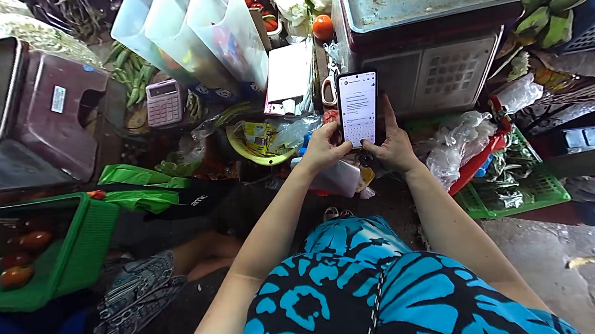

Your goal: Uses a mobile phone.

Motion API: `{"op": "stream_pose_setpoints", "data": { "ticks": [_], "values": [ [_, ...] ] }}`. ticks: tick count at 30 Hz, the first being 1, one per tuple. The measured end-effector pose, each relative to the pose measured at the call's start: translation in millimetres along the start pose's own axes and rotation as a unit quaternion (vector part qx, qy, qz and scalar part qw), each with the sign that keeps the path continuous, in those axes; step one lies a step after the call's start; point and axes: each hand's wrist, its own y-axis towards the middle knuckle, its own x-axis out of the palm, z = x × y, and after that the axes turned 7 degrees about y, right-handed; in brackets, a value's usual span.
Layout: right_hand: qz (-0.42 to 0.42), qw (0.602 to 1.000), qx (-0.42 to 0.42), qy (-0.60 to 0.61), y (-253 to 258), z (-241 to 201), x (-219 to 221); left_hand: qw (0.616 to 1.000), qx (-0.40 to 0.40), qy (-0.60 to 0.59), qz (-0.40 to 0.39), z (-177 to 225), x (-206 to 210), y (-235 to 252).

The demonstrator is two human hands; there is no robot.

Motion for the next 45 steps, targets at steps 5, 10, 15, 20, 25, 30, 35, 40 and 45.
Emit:
{"op": "stream_pose_setpoints", "data": {
  "ticks": [5,10,15,20,25,30,35,40,45],
  "values": [
    [-0.013,1.000,0.006,0.008,-1,-2,-3,1.000,0.008,0.001,0.001,-2,0,0],
    [0.005,1.000,0.009,-0.002,-1,-3,0,1.000,0.010,0.018,0.006,-1,0,0],
    [0.049,0.998,0.031,-0.028,1,-4,10,1.000,0.013,0.014,0.007,-1,0,-1],
    [0.047,0.998,0.039,-0.030,1,-5,9,1.000,0.010,0.017,0.007,-1,1,-1],
    [0.046,0.998,0.037,-0.032,2,-5,9,1.000,0.011,0.020,0.008,-2,1,-1],
    [0.060,0.997,0.043,-0.034,2,-5,11,1.000,0.018,0.013,0.010,-2,1,0],
    [0.044,0.998,0.038,-0.032,1,-6,8,1.000,0.021,0.009,0.012,-2,1,0],
    [0.033,0.999,0.032,0.008,1,-3,5,1.000,0.011,0.011,0.010,-1,1,-1],
    [0.030,0.999,0.035,0.003,1,-2,5,1.000,0.013,0.008,0.008,-2,1,0]
  ]
}}
